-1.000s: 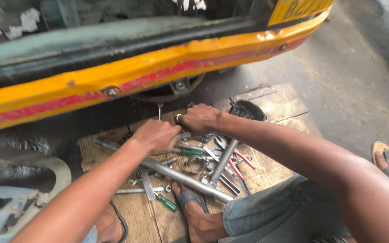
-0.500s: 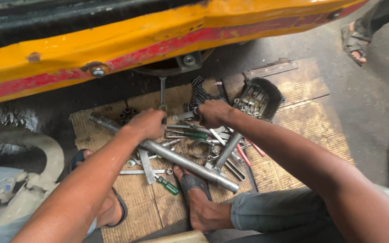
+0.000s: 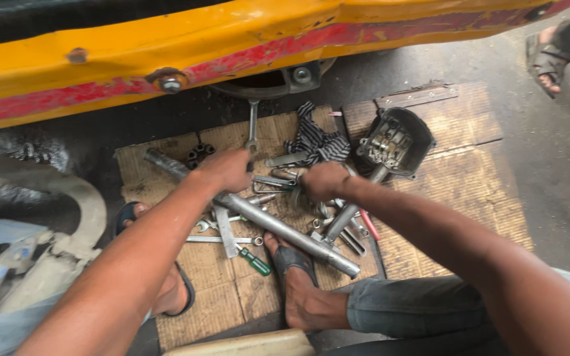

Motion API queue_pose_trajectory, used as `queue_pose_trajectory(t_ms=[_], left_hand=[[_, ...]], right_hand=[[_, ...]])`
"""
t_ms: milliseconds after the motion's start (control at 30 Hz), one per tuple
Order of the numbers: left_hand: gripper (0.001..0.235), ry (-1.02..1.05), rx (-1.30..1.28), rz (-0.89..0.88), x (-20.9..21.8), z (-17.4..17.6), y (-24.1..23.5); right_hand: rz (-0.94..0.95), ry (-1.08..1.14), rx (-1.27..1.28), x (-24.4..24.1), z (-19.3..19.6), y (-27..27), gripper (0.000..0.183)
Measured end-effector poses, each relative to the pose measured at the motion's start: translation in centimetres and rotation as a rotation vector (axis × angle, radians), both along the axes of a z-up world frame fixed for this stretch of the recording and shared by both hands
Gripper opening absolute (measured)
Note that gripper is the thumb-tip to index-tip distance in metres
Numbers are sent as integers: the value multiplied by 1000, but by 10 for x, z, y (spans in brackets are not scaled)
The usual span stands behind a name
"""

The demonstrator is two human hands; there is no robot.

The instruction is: The person works on a vehicle engine using a hammer, wrench, and pliers. They loosen and tighten bolts, remove a metal component, and wipe parts with a cloth.

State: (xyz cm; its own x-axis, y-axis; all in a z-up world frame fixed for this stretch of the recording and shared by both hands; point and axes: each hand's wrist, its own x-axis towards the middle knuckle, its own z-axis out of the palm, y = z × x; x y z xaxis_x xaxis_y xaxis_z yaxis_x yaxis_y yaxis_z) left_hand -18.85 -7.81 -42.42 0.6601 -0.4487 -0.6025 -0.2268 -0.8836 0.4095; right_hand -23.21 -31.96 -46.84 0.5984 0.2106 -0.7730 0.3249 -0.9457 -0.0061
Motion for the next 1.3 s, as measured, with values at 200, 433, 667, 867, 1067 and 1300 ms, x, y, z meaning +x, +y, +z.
queue_pose_trajectory(t_ms=[200, 433, 667, 867, 1067, 1300], left_hand=[[41, -74, -43, -18, 5, -15, 1], [37, 89, 294, -236, -12, -47, 54], [33, 52, 373, -530, -71, -109, 109], [27, 63, 365, -512, -58, -122, 87], [24, 297, 435, -537, -21, -83, 42], [30, 711, 331, -237, -59, -62, 51]], right_hand=[[-157, -210, 81, 24, 12, -10, 38], [-19, -35, 132, 45, 39, 27, 57], [7, -110, 77, 62, 45, 48, 49], [24, -91, 58, 61, 59, 44, 54], [-23, 71, 266, 51, 86, 72, 58], [40, -15, 286, 31, 105, 100, 60]])
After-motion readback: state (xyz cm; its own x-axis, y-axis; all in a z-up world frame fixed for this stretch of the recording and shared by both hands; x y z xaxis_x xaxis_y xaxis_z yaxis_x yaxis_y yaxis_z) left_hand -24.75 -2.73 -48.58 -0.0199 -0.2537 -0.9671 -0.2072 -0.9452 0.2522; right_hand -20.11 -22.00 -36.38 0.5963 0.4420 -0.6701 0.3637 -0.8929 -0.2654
